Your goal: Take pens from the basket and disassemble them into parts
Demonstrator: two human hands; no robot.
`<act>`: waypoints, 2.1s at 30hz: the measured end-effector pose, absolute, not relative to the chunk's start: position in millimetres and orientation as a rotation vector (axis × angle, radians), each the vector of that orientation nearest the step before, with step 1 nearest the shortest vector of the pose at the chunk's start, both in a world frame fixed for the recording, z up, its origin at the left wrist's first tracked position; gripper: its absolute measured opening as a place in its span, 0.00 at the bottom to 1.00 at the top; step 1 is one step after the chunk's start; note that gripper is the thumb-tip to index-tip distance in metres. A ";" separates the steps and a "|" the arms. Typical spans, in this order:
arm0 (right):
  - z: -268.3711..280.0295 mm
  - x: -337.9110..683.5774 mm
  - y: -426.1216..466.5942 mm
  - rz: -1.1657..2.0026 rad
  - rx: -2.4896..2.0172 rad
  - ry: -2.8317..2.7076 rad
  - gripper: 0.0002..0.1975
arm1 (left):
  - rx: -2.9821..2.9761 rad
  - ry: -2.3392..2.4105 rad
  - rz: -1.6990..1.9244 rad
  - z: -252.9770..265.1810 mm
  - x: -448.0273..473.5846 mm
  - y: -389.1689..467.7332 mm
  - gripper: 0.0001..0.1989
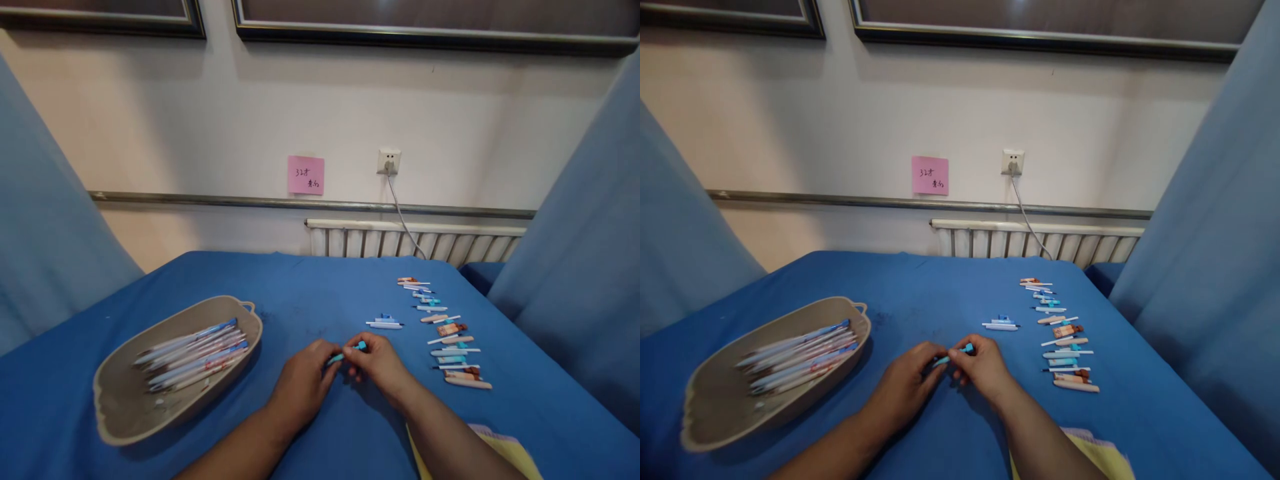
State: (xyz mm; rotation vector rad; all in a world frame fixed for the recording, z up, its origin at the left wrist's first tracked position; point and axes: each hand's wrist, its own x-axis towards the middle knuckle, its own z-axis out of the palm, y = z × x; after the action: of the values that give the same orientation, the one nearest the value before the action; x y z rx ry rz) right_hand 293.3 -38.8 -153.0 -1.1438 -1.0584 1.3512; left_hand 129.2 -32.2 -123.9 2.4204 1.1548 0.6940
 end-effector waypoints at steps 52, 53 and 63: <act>-123.9 291.4 -62.6 1.751 -0.982 -1.080 0.22 | 1.247 0.775 0.819 -97.3 107.2 -7.6 0.22; -122.8 291.2 -63.5 1.804 -0.943 -1.044 0.22 | 1.170 0.714 0.806 -98.2 110.1 -10.9 0.21; -122.2 269.3 -67.7 1.741 -1.004 -1.017 0.22 | 0.967 0.736 0.954 -116.8 132.1 -19.8 0.15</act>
State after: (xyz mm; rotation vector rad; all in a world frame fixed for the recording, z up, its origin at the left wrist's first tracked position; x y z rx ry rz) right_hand 269.3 -67.7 -122.2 -1.0037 -1.0173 1.7406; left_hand 132.1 -19.8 -116.8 0.9671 0.7360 0.9536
